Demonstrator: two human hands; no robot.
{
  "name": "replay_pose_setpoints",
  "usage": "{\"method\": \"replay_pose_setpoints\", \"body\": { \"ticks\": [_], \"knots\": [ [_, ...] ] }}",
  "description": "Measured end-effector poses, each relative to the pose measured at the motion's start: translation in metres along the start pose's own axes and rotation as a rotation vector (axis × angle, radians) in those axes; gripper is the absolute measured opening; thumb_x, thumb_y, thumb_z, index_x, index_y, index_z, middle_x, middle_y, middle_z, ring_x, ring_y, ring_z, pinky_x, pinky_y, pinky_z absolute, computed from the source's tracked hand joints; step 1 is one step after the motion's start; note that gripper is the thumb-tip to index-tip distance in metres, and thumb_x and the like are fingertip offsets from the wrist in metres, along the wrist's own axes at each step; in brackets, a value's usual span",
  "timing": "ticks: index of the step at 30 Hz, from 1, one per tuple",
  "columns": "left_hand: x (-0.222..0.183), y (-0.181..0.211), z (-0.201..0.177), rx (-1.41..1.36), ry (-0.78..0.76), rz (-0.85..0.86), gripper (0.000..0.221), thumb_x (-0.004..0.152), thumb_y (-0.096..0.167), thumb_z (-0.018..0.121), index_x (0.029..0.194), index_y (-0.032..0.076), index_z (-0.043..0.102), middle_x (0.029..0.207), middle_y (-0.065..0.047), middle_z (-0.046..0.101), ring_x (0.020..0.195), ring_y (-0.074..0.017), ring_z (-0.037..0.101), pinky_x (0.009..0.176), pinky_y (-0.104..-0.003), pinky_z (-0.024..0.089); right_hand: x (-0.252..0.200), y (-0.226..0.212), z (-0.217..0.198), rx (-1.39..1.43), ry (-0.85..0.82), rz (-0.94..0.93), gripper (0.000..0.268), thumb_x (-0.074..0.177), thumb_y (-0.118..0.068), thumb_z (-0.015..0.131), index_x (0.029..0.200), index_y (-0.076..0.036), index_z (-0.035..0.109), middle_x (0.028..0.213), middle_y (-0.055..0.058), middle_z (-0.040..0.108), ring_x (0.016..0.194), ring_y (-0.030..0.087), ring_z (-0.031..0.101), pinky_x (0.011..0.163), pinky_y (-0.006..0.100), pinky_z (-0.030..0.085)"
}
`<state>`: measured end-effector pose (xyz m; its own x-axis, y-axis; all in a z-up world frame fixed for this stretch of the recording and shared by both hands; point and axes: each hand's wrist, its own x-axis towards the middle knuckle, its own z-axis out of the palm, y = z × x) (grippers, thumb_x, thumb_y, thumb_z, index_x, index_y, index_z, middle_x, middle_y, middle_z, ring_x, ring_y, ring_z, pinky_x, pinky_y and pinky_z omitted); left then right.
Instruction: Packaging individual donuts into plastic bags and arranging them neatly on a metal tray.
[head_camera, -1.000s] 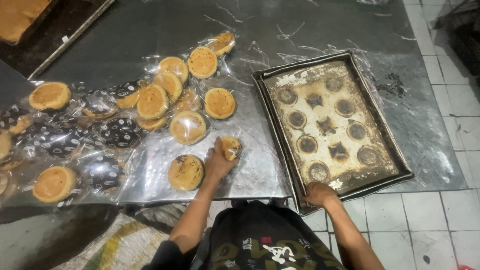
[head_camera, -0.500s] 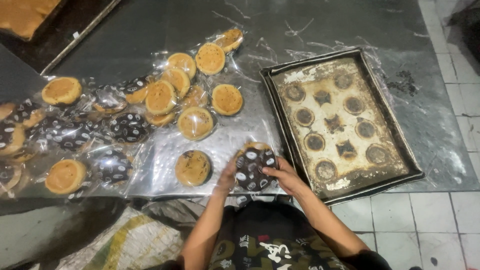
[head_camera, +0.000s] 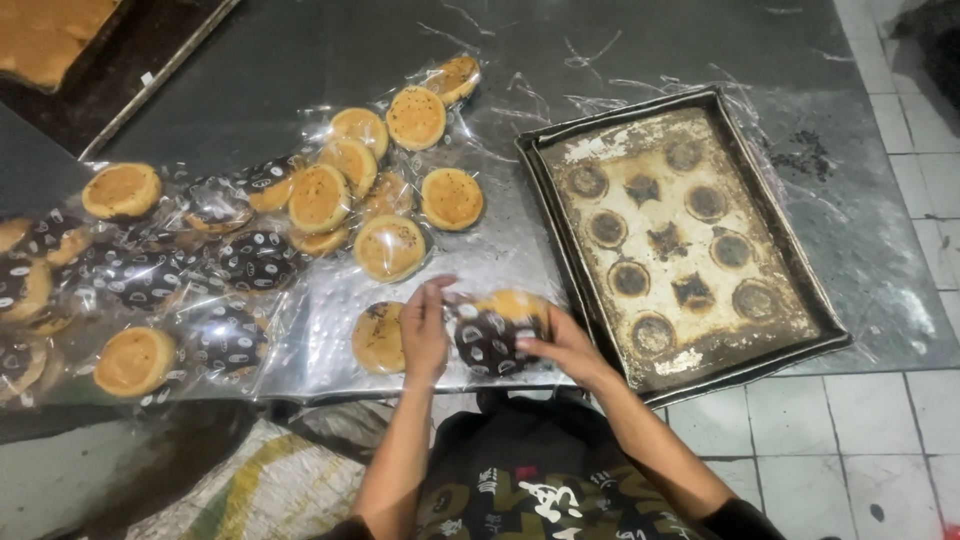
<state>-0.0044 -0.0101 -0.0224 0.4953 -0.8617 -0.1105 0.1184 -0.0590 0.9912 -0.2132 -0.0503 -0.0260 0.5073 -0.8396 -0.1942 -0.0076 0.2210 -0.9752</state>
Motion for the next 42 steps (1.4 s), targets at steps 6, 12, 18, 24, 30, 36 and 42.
{"method": "replay_pose_setpoints", "body": {
  "ticks": [6, 12, 18, 24, 30, 36, 42],
  "knots": [
    [0.007, -0.011, -0.004, -0.105, -0.352, -0.01, 0.03, 0.109, 0.024, 0.041, 0.118, 0.005, 0.062, 0.089, -0.015, 0.078, 0.082, -0.0165, 0.072, 0.077, -0.032, 0.059, 0.003, -0.001, -0.008, 0.19, -0.055, -0.068, 0.048, 0.074, -0.016, 0.084, 0.115, 0.005, 0.07, 0.101, 0.017, 0.074, 0.085, 0.02, 0.07, 0.074, 0.03, 0.057],
    [-0.007, 0.009, -0.003, -0.034, -0.224, 0.166, 0.03, 0.106, 0.018, 0.05, 0.095, 0.0, 0.071, 0.068, -0.012, 0.07, 0.067, -0.0177, 0.067, 0.071, -0.033, 0.055, -0.011, -0.039, -0.005, 0.007, -0.087, -0.165, 0.023, 0.084, -0.012, 0.077, 0.095, 0.008, 0.077, 0.112, 0.027, 0.074, 0.098, 0.032, 0.072, 0.084, 0.047, 0.058],
    [-0.009, -0.015, -0.002, -0.197, -0.337, 0.284, 0.029, 0.102, 0.018, 0.058, 0.084, -0.002, 0.07, 0.065, -0.019, 0.069, 0.052, -0.0307, 0.073, 0.053, -0.039, 0.059, 0.003, 0.019, -0.027, 0.268, -0.093, -0.208, 0.035, 0.088, -0.02, 0.064, 0.082, 0.013, 0.072, 0.045, 0.017, 0.06, 0.04, 0.02, 0.059, 0.04, 0.03, 0.046],
    [-0.016, 0.009, 0.004, -0.072, -0.696, 0.351, 0.015, 0.072, 0.007, 0.09, 0.083, 0.003, 0.082, 0.062, -0.013, 0.071, 0.054, -0.0205, 0.066, 0.053, -0.034, 0.053, -0.01, -0.002, -0.004, 0.154, -0.175, 0.043, 0.011, 0.079, -0.003, 0.084, 0.085, 0.005, 0.081, 0.066, 0.01, 0.071, 0.057, 0.011, 0.058, 0.053, 0.026, 0.046],
    [-0.022, 0.038, 0.005, 0.056, -1.006, 0.148, 0.019, 0.069, 0.011, 0.093, 0.078, 0.006, 0.076, 0.064, -0.009, 0.074, 0.06, -0.0175, 0.069, 0.06, -0.033, 0.055, -0.016, -0.015, -0.012, 0.081, -0.443, 0.114, 0.025, 0.058, -0.004, 0.099, 0.074, 0.005, 0.081, 0.063, 0.011, 0.068, 0.058, 0.013, 0.058, 0.05, 0.026, 0.047],
    [-0.035, 0.023, 0.017, 0.304, -0.988, 0.136, 0.016, 0.074, 0.014, 0.089, 0.078, 0.007, 0.075, 0.072, -0.014, 0.075, 0.071, -0.0313, 0.073, 0.07, -0.043, 0.056, -0.013, 0.032, -0.053, -0.102, -0.556, 0.043, 0.02, 0.061, -0.011, 0.088, 0.075, -0.002, 0.079, 0.064, 0.005, 0.066, 0.061, 0.012, 0.057, 0.051, 0.027, 0.043],
    [-0.033, 0.024, 0.02, 0.18, -0.874, 0.182, 0.019, 0.081, 0.016, 0.086, 0.084, 0.007, 0.07, 0.069, -0.011, 0.071, 0.066, -0.0243, 0.069, 0.065, -0.038, 0.056, -0.022, -0.029, -0.06, -0.189, -0.291, -0.054, 0.01, 0.071, -0.003, 0.086, 0.075, 0.002, 0.079, 0.065, 0.01, 0.071, 0.062, 0.012, 0.061, 0.054, 0.022, 0.045]
  ]
}}
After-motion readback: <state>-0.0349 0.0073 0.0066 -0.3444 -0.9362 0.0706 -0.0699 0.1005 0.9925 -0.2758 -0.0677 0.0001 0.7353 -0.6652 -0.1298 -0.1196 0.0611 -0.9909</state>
